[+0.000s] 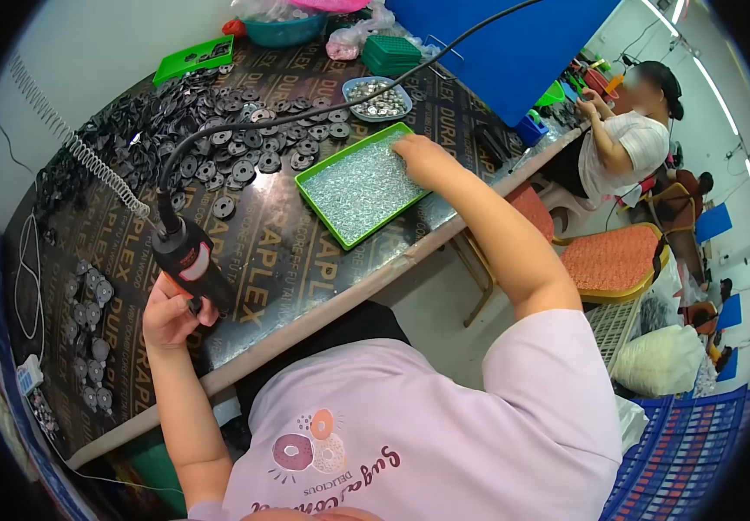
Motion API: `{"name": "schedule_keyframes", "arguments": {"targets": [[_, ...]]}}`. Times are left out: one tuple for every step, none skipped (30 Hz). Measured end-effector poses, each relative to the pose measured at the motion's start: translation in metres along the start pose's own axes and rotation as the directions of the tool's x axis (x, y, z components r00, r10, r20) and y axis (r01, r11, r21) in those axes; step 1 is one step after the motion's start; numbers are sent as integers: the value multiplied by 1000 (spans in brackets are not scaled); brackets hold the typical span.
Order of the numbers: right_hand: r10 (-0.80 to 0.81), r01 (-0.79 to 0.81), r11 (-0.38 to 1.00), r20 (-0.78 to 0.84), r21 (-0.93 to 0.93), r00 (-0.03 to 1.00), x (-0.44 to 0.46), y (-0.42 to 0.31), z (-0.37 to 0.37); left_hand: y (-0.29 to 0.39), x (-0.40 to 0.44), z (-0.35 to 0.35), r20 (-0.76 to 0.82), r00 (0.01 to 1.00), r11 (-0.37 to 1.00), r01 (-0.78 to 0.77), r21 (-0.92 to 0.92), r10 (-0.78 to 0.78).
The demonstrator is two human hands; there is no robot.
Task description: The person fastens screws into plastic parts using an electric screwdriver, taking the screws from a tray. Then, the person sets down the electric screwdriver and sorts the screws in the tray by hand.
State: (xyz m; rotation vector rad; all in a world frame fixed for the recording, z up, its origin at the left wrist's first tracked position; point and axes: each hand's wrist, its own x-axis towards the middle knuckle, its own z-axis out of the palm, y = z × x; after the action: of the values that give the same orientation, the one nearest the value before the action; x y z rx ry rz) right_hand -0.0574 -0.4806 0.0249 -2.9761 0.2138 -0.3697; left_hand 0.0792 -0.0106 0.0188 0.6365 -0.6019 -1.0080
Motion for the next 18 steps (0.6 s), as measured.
{"name": "schedule_keyframes", "arguments": {"targets": [[95, -87, 994, 143, -62, 985, -6, -8, -11, 0, 0, 0, -1, 1000, 1000, -3, -11, 3], [196, -163, 977, 276, -137, 941, -12, -14, -19, 1, 0, 1, -4, 1000, 1000, -6, -15, 6], [194, -160, 977, 281, -140, 940, -19, -19, -21, 1, 2, 3, 4, 1000, 1000, 8, -17, -8], [223, -206, 974, 249, -95, 943, -27, -24, -22, 1, 2, 4, 12, 1000, 1000, 22, -20, -22], [257, -254, 966, 216, -46, 942, -33, -27, -22, 0, 2, 5, 11, 1000, 999, 24, -24, -24], [250, -238, 968, 184, -83, 950, -35, -27, -11, 0, 3, 6, 11, 999, 999, 39, -28, -38], [204, -204, 979, 133, -8, 970, -38, -39, -8, 0, 5, 7, 13, 999, 998, 53, -30, -53], [159, -164, 984, 77, 65, 984, -38, -51, -5, 0, 6, 7, 14, 998, 998, 55, -28, -55], [47, -43, 987, -17, 152, 999, -35, -51, 2, -1, 5, 6, 18, 998, 997, 64, -33, -63], [50, -47, 987, -17, 155, 999, -30, -47, 4, -2, 4, 5, 22, 997, 996, 74, -39, -74], [57, -56, 985, -1, 162, 998, -21, -40, 5, -2, 3, 4, 20, 997, 996, 82, -39, -81], [63, -64, 984, 13, 168, 998, -13, -32, 6, -2, 2, 3, 18, 997, 997, 77, -29, -76], [25, -6, 987, -114, 163, 993, -9, -23, 5, -2, 1, 2, 17, 998, 997, 68, -20, -68], [83, -79, 995, -80, 57, 993, -8, -15, 3, -2, 1, 3, 18, 998, 998, 68, -19, -67], [143, -146, 988, -54, -53, 988, -8, -10, 1, -3, 1, 5, 20, 998, 998, 56, -29, -56], [144, -148, 986, -53, -72, 988, -15, -11, 5, -3, 1, 5, 21, 999, 998, 42, -39, -41], [106, -106, 994, -7, -6, 994, -20, -16, 3, -2, 3, 5, 35, 998, 998, 49, -33, -48], [65, -68, 996, 39, 61, 997, -26, -22, 0, -2, 3, 5, 30, 999, 998, 44, -37, -43]]}}
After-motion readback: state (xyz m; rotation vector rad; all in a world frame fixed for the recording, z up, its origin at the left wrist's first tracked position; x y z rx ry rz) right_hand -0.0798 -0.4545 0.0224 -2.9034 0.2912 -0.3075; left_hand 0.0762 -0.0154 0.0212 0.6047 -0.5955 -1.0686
